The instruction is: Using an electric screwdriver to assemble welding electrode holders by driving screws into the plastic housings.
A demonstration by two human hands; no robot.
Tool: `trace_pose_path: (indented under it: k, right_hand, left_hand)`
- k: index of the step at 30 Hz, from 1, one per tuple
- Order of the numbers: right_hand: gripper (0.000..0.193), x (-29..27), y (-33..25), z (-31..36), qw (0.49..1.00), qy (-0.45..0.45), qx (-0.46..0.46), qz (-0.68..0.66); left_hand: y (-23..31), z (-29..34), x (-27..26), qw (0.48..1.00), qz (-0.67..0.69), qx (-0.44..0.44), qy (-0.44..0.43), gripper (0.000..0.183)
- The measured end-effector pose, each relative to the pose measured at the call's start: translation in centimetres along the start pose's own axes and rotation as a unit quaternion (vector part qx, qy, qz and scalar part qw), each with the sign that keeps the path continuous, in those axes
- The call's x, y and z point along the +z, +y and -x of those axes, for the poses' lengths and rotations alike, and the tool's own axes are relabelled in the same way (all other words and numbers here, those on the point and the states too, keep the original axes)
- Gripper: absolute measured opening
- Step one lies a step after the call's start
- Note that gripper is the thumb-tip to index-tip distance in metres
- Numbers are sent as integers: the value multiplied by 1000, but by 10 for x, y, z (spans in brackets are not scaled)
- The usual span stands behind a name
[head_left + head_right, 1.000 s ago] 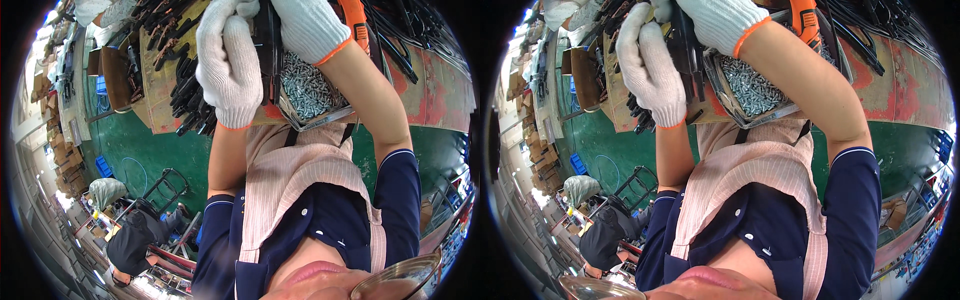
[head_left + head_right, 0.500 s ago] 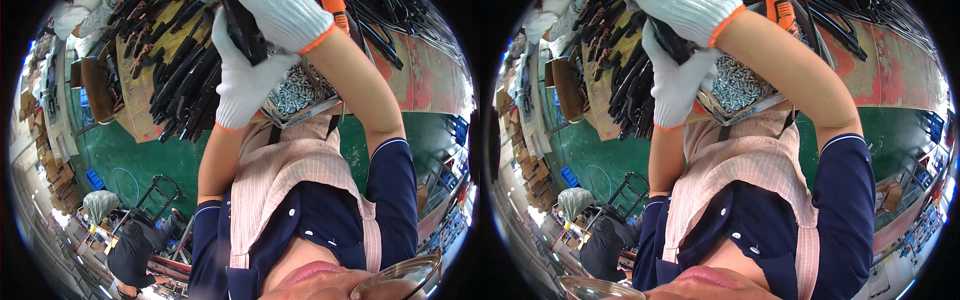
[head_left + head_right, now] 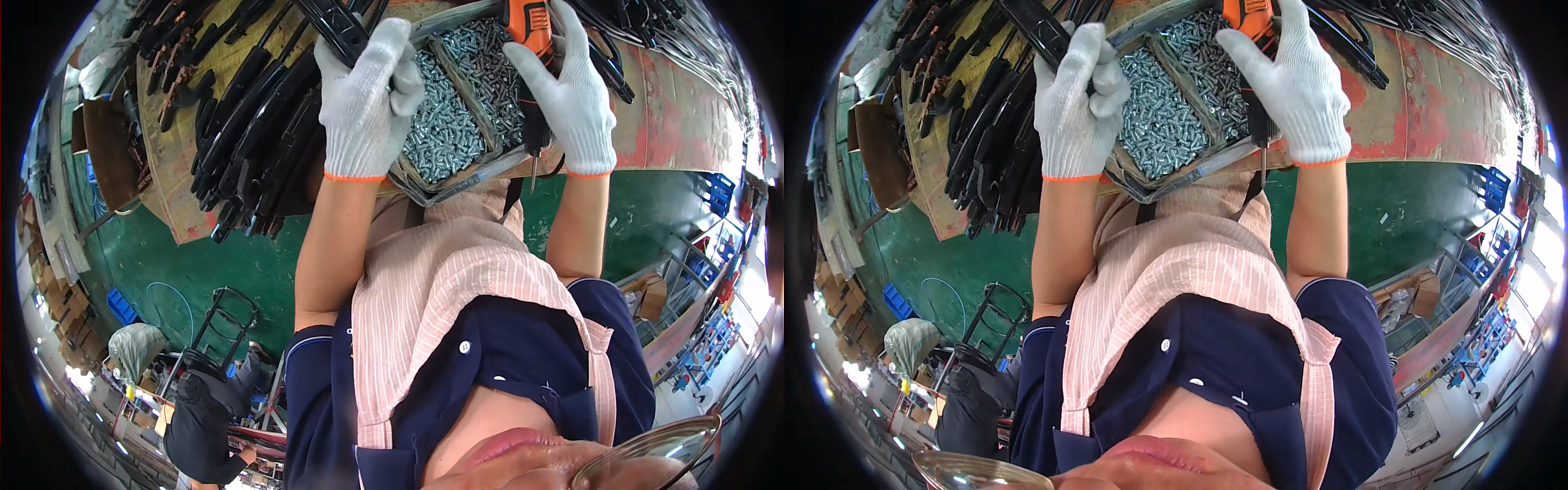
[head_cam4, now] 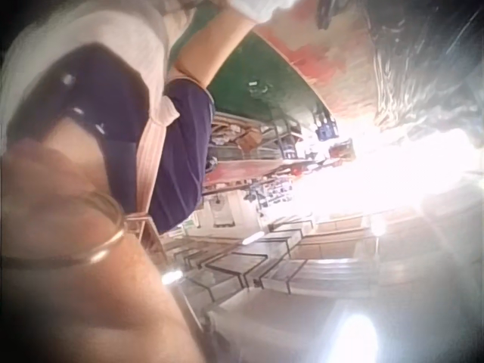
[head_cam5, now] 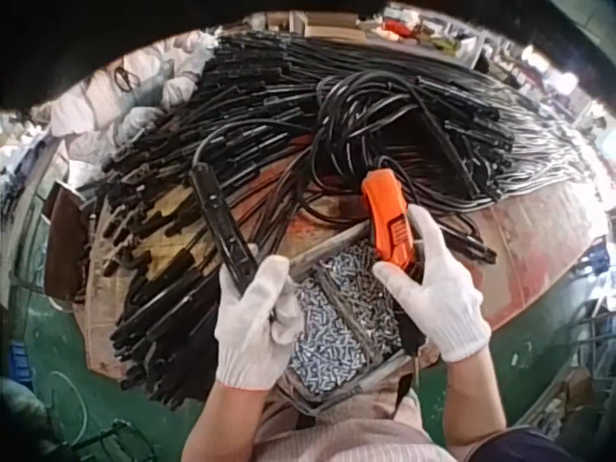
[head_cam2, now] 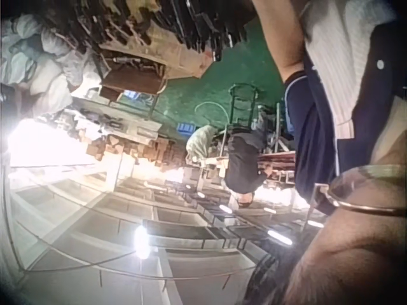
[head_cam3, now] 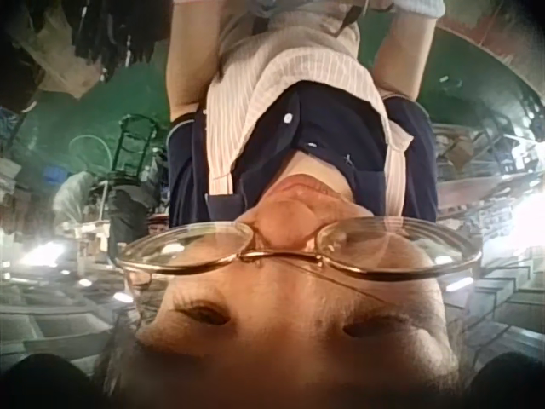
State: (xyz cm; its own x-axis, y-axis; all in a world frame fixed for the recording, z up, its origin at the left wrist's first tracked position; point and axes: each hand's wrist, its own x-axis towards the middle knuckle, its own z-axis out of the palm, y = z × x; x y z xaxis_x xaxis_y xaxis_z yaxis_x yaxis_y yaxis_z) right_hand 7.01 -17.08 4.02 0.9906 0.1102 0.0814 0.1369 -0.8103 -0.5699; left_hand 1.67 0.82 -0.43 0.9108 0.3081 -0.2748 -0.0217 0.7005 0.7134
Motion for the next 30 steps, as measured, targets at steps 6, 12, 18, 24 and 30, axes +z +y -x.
trace_pose_path:
  k: [6, 12, 18, 24, 30]
  right_hand:
    - [62, -22, 41, -12, 964, -28, 16, -262]
    - [57, -19, 1, -7, 584, 1, -102, -806]
    - [22, -25, 9, -4, 569, -86, -184, -797]
    - [12, -12, -11, 9, 726, 106, -159, -661]
    - [8, 4, -17, 10, 743, 91, -149, -646]
  left_hand:
    - [2, 1, 6, 999, -27, -2, 32, 21]
    - [2, -1, -3, 999, 31, -30, -27, 21]
    - [0, 5, 3, 999, -18, 40, 13, 26]
    - [1, 2, 1, 998, 17, 46, -29, 26]
    - [5, 3, 0, 998, 15, 46, -28, 14]
